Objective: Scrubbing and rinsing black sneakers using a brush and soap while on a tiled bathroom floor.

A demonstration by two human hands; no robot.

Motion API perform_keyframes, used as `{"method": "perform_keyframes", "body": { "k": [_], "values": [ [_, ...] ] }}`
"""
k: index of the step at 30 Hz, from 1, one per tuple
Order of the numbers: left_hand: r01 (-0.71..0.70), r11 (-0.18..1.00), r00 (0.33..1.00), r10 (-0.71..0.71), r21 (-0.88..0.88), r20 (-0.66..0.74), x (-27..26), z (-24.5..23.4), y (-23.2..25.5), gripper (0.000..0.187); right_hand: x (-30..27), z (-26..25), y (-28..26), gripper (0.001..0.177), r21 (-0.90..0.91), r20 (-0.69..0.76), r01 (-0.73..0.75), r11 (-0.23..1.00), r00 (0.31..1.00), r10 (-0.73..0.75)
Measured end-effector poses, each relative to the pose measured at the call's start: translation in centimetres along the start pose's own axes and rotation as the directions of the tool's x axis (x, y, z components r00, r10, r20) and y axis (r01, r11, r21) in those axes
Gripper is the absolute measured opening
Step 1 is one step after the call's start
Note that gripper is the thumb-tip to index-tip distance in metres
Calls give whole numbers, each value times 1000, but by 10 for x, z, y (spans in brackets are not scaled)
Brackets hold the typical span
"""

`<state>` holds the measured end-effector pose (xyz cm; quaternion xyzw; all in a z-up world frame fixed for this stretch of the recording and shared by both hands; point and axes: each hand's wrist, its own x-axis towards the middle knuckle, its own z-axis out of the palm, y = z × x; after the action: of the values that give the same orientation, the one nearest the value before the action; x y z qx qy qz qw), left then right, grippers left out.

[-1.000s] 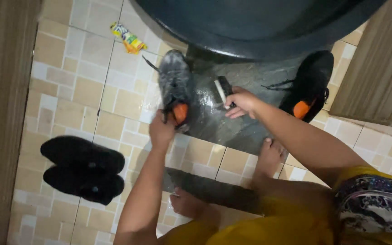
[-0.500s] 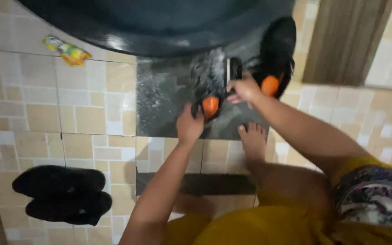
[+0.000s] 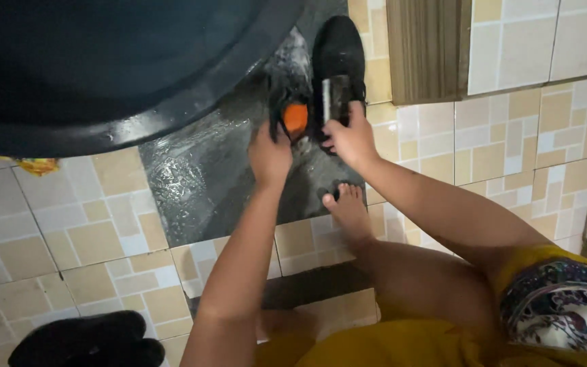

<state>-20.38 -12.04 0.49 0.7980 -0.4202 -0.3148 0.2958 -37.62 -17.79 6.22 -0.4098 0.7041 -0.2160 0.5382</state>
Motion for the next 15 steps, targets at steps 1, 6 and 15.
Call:
{"method": "perform_keyframes", "body": {
  "k": [1, 6, 15],
  "values": [
    [-34, 999, 999, 34, -8, -18, 6, 5, -1, 29, 0, -2, 5, 43, 21, -82, 16, 1000, 997, -14],
    [-85, 988, 996, 88, 129, -17, 11, 21, -11, 53, 16, -29, 15, 37, 85, -257, -14, 996, 966, 36],
    [-10, 984, 957, -42, 176, 287, 0, 12, 5, 68, 29, -27, 22, 26, -169, -360, 43, 985, 927, -102]
  ]
}}
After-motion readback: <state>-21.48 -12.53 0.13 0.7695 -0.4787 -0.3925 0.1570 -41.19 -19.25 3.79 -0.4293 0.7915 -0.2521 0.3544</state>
